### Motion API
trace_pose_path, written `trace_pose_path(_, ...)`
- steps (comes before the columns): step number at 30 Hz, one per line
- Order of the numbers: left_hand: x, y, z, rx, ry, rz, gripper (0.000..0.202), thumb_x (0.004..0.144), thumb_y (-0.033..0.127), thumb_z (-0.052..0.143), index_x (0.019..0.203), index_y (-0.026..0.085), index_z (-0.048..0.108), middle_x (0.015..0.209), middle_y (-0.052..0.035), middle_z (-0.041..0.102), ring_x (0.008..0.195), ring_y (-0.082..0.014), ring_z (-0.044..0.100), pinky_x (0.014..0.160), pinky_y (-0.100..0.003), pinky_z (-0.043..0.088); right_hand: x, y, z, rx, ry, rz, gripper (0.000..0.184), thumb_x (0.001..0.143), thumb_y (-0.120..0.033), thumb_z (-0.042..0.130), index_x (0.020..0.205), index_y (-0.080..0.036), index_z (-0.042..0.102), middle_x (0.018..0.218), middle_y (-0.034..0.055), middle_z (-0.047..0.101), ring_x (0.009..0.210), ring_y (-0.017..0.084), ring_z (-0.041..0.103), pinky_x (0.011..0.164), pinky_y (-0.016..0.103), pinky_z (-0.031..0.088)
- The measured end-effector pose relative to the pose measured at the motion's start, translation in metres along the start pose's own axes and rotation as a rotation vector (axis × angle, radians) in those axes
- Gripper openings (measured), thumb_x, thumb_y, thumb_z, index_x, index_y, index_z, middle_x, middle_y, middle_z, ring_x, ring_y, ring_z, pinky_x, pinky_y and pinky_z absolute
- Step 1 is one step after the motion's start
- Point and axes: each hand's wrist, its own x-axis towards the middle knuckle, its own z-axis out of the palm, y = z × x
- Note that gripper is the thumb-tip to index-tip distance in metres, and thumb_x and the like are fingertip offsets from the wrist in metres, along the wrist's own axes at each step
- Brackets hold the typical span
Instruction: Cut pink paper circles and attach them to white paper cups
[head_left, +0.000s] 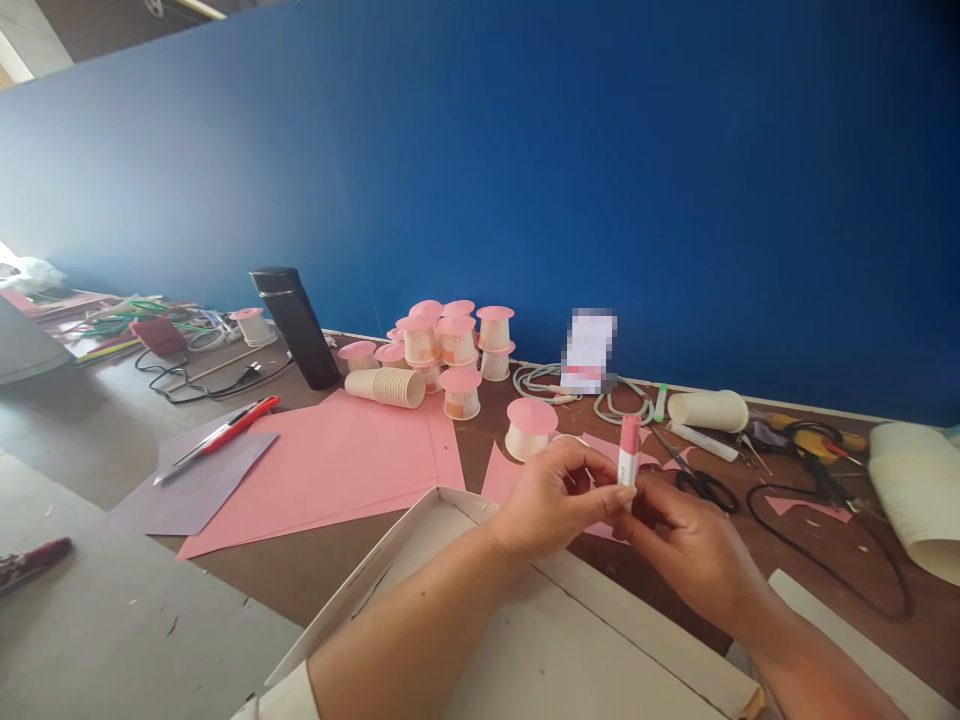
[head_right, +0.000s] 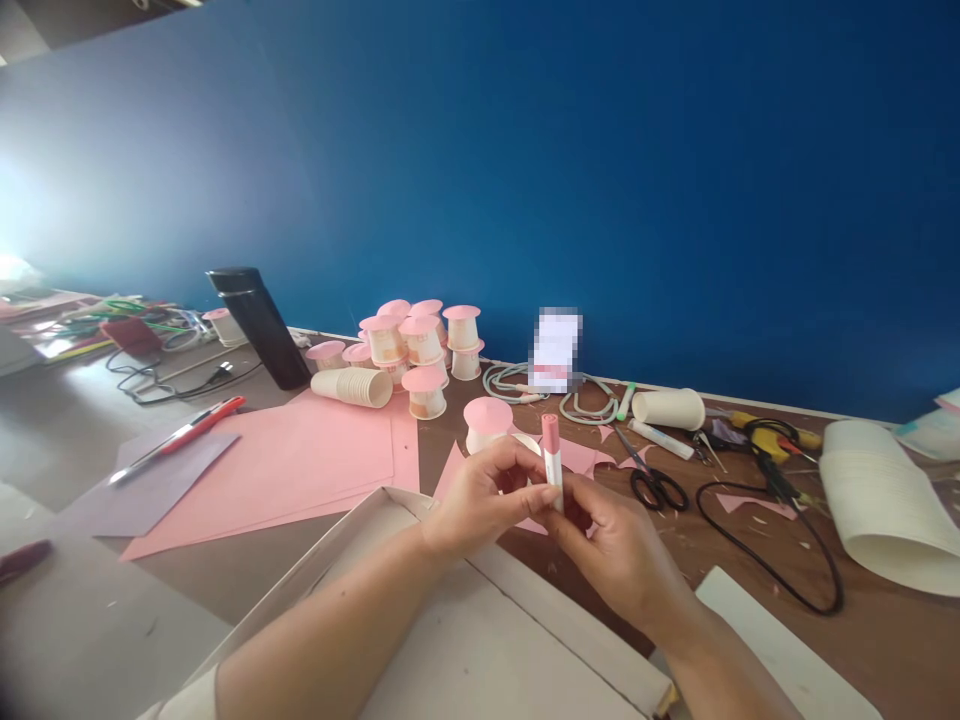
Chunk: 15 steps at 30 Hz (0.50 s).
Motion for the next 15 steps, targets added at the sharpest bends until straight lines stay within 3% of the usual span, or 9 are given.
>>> trace_pose_path(3, 0.006, 0.000, -0.010, 0.000, 0.082, 0.029, 0.025, 0.077, 0.037, 0.072, 0.090, 0.017, 0.064, 0.086, -0.0027, 0.061, 0.073, -0.0112, 0.053, 0.065, -0.024, 0.045, 0.000, 0.003, 0.001, 0.025, 0.057, 0.030, 0.025, 0.088, -0.047, 0.060, 0.093, -0.024, 0.068, 0.070, -0.0015, 0.069, 0.062, 0.016, 0.064, 0.058, 0.025, 0.049)
trace_pose_path(6, 0.015, -0.007, -0.031, 0.117, 0.418, 0.082, 0.019, 0.086, 0.034, 0.059, 0.095, 0.018, 0.062, 0.088, -0.0036, 0.062, 0.075, -0.0119, 0.054, 0.071, -0.026, 0.046, 0.001, 0.007, 0.001, 0.042, 0.150, 0.067, 0.029, 0.087, -0.049, 0.061, 0.100, -0.024, 0.070, 0.072, -0.0007, 0.071, 0.064, 0.017, 0.067, 0.062, 0.026, 0.051)
trace_pose_path(8, 0.021, -0.015, -0.045, 0.330, 0.589, -0.008, 0.024, 0.083, 0.025, 0.057, 0.105, 0.019, 0.061, 0.091, -0.0038, 0.061, 0.076, -0.0128, 0.054, 0.073, -0.028, 0.046, 0.001, 0.010, 0.001, 0.031, 0.192, 0.085, 0.029, 0.087, -0.049, 0.061, 0.098, -0.024, 0.070, 0.070, -0.0008, 0.071, 0.063, 0.017, 0.067, 0.063, 0.026, 0.051)
trace_pose_path(10, 0.026, -0.025, -0.056, 0.481, 0.606, -0.111, 0.042, 0.076, 0.019, 0.060, 0.118, 0.017, 0.055, 0.104, -0.0073, 0.061, 0.086, -0.0157, 0.056, 0.080, -0.031, 0.047, 0.002, 0.011, 0.002, 0.016, 0.214, 0.095, 0.029, 0.086, -0.050, 0.061, 0.095, -0.024, 0.070, 0.068, -0.0010, 0.071, 0.062, 0.017, 0.067, 0.063, 0.026, 0.051)
trace_pose_path(12, 0.030, -0.035, -0.060, 0.601, 0.533, -0.192, 0.058, 0.072, 0.020, 0.063, 0.128, 0.016, 0.049, 0.118, -0.0118, 0.059, 0.104, -0.0211, 0.056, 0.091, -0.034, 0.045, 0.003, 0.013, 0.002, 0.014, 0.220, 0.086, 0.030, 0.086, -0.050, 0.061, 0.094, -0.024, 0.071, 0.067, -0.0011, 0.071, 0.061, 0.017, 0.067, 0.063, 0.026, 0.051)
trace_pose_path(15, 0.032, -0.044, -0.058, 0.776, 0.435, -0.312, 0.079, 0.066, 0.024, 0.068, 0.139, 0.014, 0.040, 0.134, -0.0176, 0.051, 0.130, -0.0322, 0.043, 0.106, -0.042, 0.035, 0.003, 0.013, 0.002, 0.014, 0.219, 0.054, 0.030, 0.086, -0.050, 0.061, 0.095, -0.024, 0.071, 0.068, -0.0010, 0.071, 0.061, 0.017, 0.066, 0.062, 0.027, 0.051)
